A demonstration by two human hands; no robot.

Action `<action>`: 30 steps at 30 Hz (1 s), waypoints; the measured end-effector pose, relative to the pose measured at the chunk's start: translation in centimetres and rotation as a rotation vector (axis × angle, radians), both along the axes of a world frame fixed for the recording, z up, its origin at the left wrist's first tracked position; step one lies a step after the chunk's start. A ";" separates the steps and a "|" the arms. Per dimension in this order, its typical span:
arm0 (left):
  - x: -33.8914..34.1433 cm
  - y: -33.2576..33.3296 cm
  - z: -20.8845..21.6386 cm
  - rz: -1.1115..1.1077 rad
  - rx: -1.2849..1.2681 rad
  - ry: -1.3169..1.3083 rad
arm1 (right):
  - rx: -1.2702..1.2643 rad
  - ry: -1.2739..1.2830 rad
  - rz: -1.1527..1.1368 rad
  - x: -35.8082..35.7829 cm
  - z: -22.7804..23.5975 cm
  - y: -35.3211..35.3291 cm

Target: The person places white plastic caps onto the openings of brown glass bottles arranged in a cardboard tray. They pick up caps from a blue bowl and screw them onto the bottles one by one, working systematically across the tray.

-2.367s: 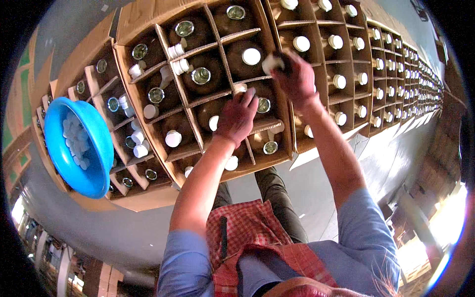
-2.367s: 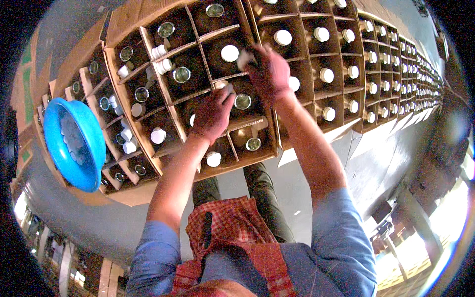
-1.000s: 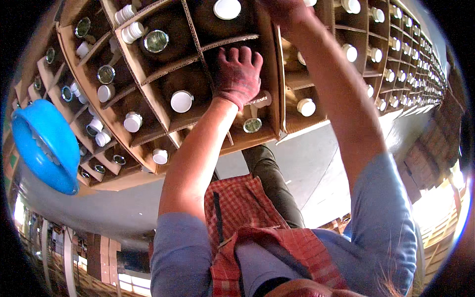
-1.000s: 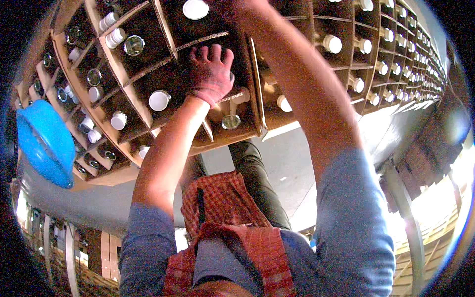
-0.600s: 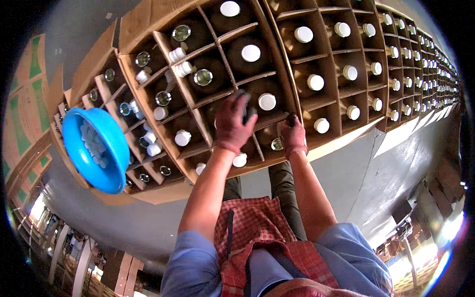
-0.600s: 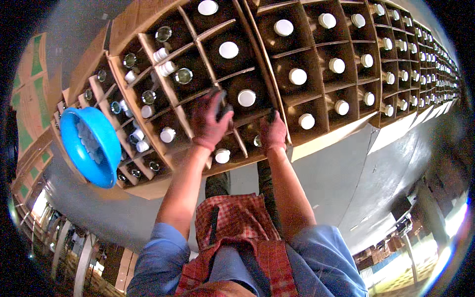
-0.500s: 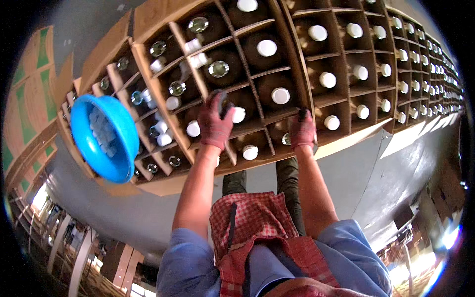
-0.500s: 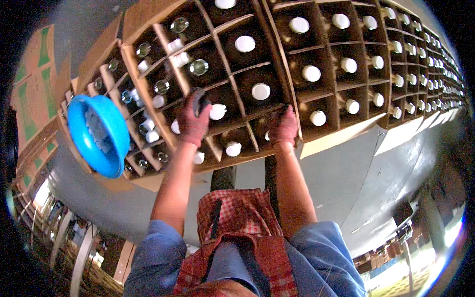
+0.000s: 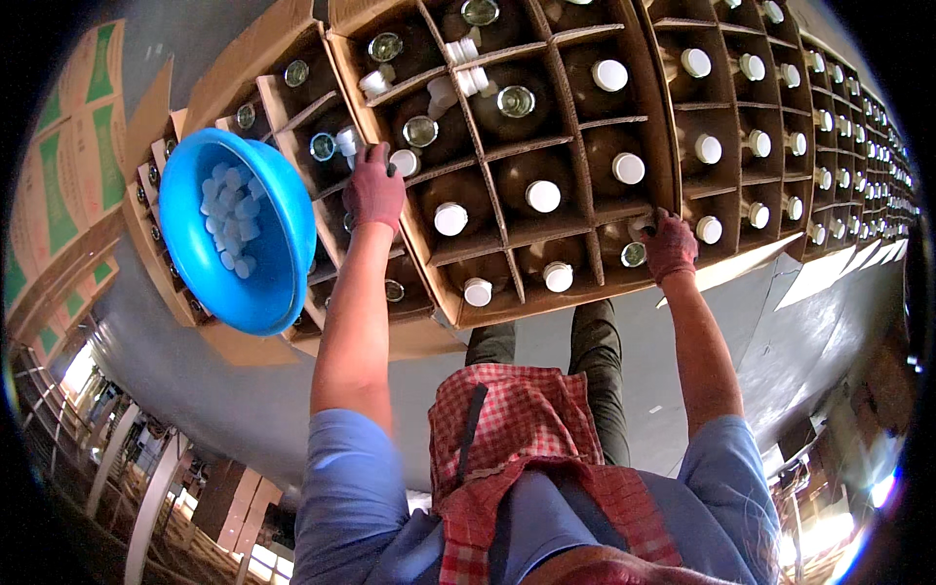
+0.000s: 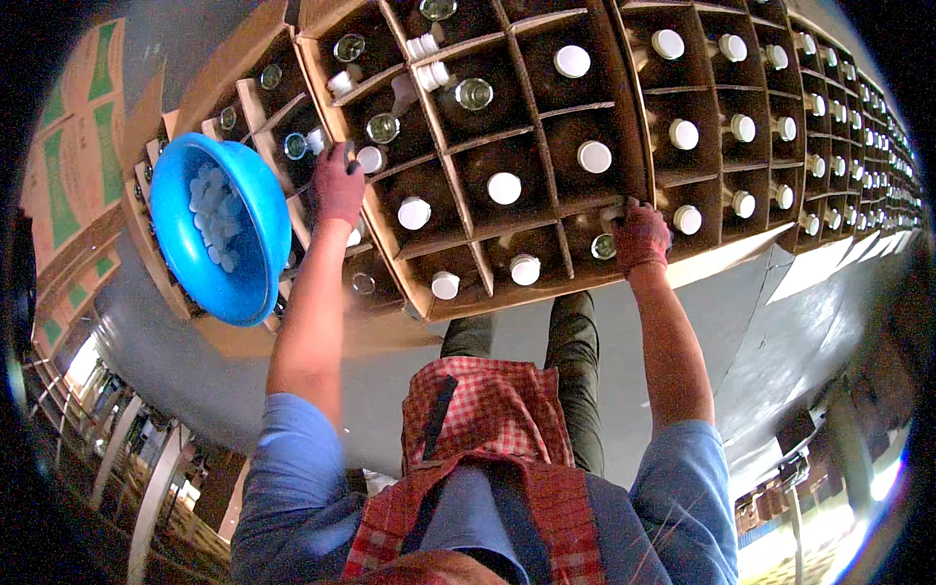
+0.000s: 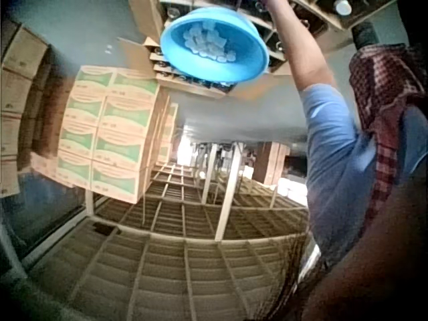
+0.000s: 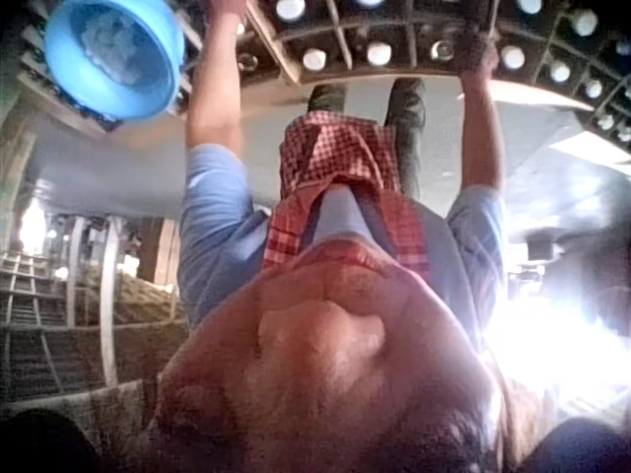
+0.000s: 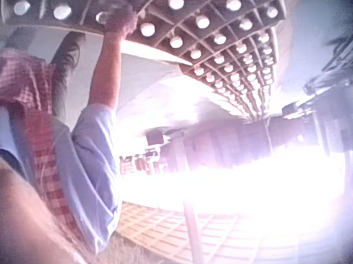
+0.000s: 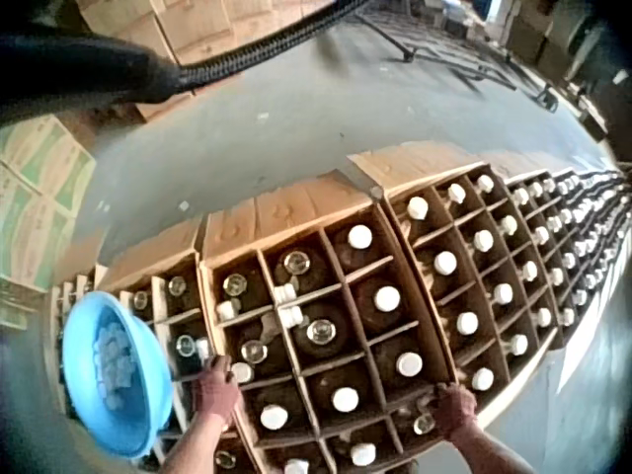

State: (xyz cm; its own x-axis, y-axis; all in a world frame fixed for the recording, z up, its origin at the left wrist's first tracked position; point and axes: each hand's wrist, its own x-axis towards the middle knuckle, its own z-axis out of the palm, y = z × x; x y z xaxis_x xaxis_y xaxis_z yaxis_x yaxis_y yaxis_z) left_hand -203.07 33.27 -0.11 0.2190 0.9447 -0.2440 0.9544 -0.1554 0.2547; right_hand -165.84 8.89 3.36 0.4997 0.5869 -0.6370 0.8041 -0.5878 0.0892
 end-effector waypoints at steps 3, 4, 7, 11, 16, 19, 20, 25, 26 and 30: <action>-1.4 -0.2 -0.2 -0.089 -0.003 -0.043 | 0.044 0.003 -0.020 -1.7 1.0 0.3; -0.6 0.2 -0.2 -0.114 -0.004 -0.049 | 0.165 0.033 -0.048 -1.3 -1.4 -2.3; 3.8 1.4 2.8 -0.098 -0.351 0.222 | 0.248 0.276 -0.377 -2.1 -2.6 -3.1; 5.1 1.6 2.5 -0.067 -0.414 0.400 | 0.359 0.129 -0.574 -1.8 -2.9 -1.5; 5.8 2.7 0.4 0.008 -0.403 0.442 | 0.276 0.119 -0.321 -1.9 -3.6 -1.9; 5.2 1.7 2.0 0.108 -0.322 0.289 | 0.462 0.042 -0.354 -2.0 -1.8 -3.5; 4.0 1.2 1.8 0.187 -0.230 0.091 | 0.408 0.036 -0.326 -2.3 0.1 -3.5; 4.8 0.2 1.5 0.146 0.079 -0.145 | 0.291 0.016 -0.201 -2.3 1.4 -4.5; 5.7 0.8 1.3 0.115 0.014 -0.002 | 0.331 -0.010 -0.139 -2.1 1.1 -4.0; 8.0 1.7 0.4 0.012 0.003 0.245 | 0.282 -0.033 -0.042 -2.7 0.7 -2.1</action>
